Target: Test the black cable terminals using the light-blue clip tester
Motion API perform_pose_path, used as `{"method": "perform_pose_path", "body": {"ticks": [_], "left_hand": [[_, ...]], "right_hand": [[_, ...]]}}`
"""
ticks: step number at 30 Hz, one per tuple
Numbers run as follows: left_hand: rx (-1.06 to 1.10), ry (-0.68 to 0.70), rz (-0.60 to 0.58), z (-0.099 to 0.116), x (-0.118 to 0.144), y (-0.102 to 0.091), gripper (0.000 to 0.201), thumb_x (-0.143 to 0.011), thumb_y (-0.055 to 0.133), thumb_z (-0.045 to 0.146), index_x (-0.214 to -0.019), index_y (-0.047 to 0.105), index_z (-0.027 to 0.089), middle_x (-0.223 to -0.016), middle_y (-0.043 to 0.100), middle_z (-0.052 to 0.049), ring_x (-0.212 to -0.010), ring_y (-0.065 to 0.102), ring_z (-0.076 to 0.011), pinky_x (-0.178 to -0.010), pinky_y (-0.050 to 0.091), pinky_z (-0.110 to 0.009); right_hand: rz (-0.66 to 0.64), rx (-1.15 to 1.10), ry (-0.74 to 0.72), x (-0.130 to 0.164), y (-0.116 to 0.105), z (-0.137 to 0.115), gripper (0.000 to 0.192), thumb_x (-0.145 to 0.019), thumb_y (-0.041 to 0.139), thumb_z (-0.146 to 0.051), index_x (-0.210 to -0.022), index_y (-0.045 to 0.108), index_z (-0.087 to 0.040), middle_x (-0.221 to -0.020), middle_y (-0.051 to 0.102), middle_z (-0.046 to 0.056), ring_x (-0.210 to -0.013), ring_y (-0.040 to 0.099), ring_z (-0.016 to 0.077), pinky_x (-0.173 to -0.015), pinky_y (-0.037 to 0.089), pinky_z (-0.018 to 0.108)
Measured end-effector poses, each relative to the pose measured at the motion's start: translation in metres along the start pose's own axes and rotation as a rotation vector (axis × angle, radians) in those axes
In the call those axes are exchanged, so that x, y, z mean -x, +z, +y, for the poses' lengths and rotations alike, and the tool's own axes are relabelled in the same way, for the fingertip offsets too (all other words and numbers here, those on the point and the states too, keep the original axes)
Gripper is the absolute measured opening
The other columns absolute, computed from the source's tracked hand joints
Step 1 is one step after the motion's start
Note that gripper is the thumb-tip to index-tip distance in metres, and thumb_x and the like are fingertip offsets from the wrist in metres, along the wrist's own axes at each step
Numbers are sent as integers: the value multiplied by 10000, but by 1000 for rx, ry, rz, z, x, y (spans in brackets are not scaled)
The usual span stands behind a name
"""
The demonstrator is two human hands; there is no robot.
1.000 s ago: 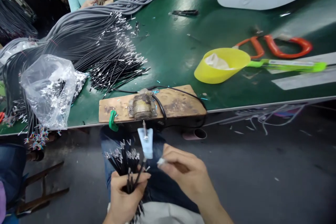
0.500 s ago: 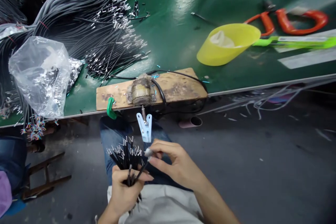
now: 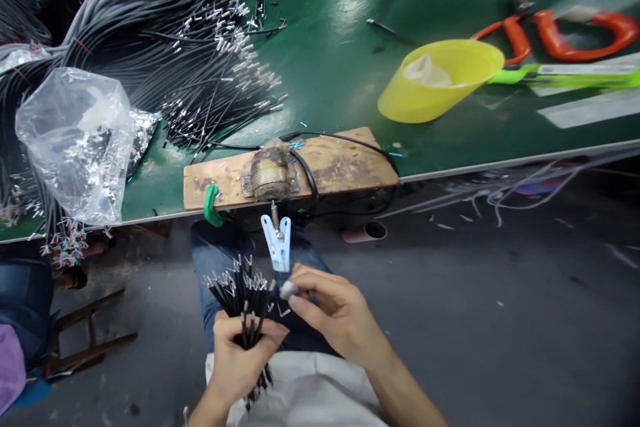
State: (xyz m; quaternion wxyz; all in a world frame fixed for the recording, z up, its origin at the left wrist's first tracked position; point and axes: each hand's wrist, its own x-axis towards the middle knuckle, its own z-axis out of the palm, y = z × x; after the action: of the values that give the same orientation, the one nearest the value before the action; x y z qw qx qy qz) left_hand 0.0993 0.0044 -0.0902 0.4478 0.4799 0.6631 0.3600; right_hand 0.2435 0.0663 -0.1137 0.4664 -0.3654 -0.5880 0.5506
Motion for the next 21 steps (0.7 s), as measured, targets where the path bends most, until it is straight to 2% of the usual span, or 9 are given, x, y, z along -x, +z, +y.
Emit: {"method": "perform_pose_path", "body": {"ticks": [2, 4, 7, 9, 13, 16, 18, 21], "left_hand": [[-28, 3, -38, 1, 1, 2, 193, -657, 607, 110, -633, 764, 218, -558, 711, -11, -482, 628, -177, -565, 506, -272], [-58, 5, -56, 2, 2, 4, 173, -655, 625, 130, -652, 768, 227, -540, 702, -8, -477, 611, -173, -554, 504, -273], [-97, -9, 4, -1, 3, 4, 121, -613, 696, 177, -705, 768, 210, -670, 733, -35, -659, 652, -223, -681, 517, -315], [-115, -19, 68, -4, 2, 3, 143, -597, 717, 221, -729, 760, 185, -708, 732, -56, -695, 647, -239, -684, 518, -333], [-116, -4, 200, -4, -2, 4, 109, -653, 660, 265, -645, 733, 183, -553, 686, -36, -541, 608, -191, -570, 498, -297], [-58, -5, 251, 2, -5, 6, 96, -651, 653, 241, -600, 715, 188, -444, 627, -8, -448, 567, -161, -493, 464, -259], [-46, 2, 262, 5, -7, 7, 69, -635, 661, 214, -590, 708, 189, -452, 627, 0, -447, 567, -150, -496, 456, -247], [-54, 20, 257, 8, -10, 7, 41, -620, 668, 193, -606, 703, 178, -508, 644, 0, -489, 576, -140, -519, 458, -236]], "right_hand": [[48, -19, -35, -3, 1, -3, 244, -794, 574, -401, -747, 632, -168, -609, 536, 22, -555, 458, 140, -504, 385, 266], [53, -5, -59, -7, 2, -9, 212, -809, 569, -348, -716, 635, -169, -601, 537, 22, -558, 471, 139, -510, 388, 263], [18, 37, -63, -11, 4, -15, 231, -825, 550, -247, -618, 616, -169, -571, 539, 17, -549, 494, 135, -507, 388, 257], [5, 36, -49, -10, 5, -14, 226, -814, 567, -259, -615, 625, -171, -566, 555, 18, -535, 498, 133, -491, 386, 253], [54, -108, 116, -4, 7, -5, 237, -728, 656, -404, -682, 654, -172, -583, 582, 24, -526, 505, 135, -473, 398, 251], [11, -185, 220, -4, 5, -1, 305, -664, 695, -459, -713, 660, -159, -581, 566, 17, -505, 485, 126, -449, 381, 241], [-30, -136, 174, -6, 3, -1, 275, -724, 655, -415, -640, 642, -154, -576, 546, 18, -516, 475, 123, -454, 364, 240], [10, -9, 19, -8, 6, -5, 268, -803, 579, -290, -568, 585, -161, -545, 490, 0, -514, 433, 116, -462, 323, 242]]}}
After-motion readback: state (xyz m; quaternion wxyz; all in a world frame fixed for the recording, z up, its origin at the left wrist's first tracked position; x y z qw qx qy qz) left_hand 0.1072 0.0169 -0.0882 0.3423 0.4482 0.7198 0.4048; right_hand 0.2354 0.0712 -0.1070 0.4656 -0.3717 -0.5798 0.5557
